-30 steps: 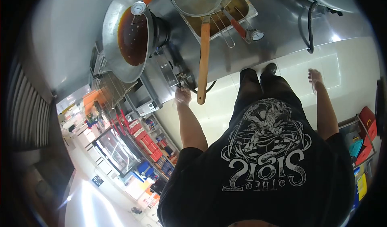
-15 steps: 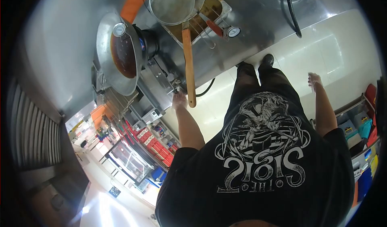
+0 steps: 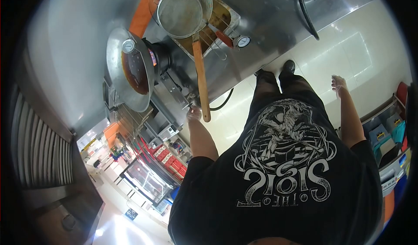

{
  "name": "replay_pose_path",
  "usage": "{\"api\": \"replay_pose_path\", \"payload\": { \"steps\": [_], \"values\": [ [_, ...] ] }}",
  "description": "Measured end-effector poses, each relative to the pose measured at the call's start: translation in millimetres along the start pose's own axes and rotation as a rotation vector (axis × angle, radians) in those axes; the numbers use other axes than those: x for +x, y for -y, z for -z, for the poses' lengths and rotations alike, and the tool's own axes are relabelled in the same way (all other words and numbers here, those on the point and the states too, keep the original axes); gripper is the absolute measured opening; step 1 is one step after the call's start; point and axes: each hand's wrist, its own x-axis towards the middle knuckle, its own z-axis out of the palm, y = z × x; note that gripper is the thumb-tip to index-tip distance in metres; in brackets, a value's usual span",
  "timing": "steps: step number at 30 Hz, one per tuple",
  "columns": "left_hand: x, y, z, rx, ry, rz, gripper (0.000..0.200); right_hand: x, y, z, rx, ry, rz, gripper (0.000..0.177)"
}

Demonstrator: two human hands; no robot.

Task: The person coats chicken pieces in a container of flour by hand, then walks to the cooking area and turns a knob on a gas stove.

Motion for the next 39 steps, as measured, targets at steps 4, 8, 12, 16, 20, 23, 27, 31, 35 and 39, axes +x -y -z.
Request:
{"api": "replay_pose_path", "payload": {
  "steps": [4,8,12,16,20,23,27,31,35,39],
  "values": [
    [-1,5,-1,-0.009,0.007,-0.004,0.017,13,10,1,-0.004,0.041,0.020,0.032],
    [-8,22,-6,0.092,-0.051,-0.200,0.019,16,19,4,-0.021,0.044,0.025,0.031],
    [-6,31,-2,-0.018,0.011,-0.308,0.020,4,25,3,-0.030,-0.004,0.037,0.029],
    [-24,59,-14,-0.018,0.025,-0.445,0.020,15,16,4,-0.018,0.014,0.019,0.026],
    [-27,66,-15,-0.024,0.028,-0.449,0.019,45,-4,4,0.030,0.050,0.000,0.028],
    [-28,65,-15,-0.043,-0.017,-0.386,0.018,32,3,-1,0.015,0.012,0.017,0.022],
    [-29,70,-16,0.058,-0.031,-0.452,0.020,18,9,-3,0.013,0.013,0.045,0.022],
    [-22,63,-6,0.089,0.055,-0.436,0.019,24,5,-1,0.021,0.037,0.040,0.020],
    [-25,74,-13,0.106,0.035,-0.485,0.017,43,-4,-3,0.002,0.041,0.020,0.018],
    [-40,65,-2,-1.624,0.120,0.294,0.018,56,-5,-7,-0.055,0.092,-0.018,0.019]
  ]
}}
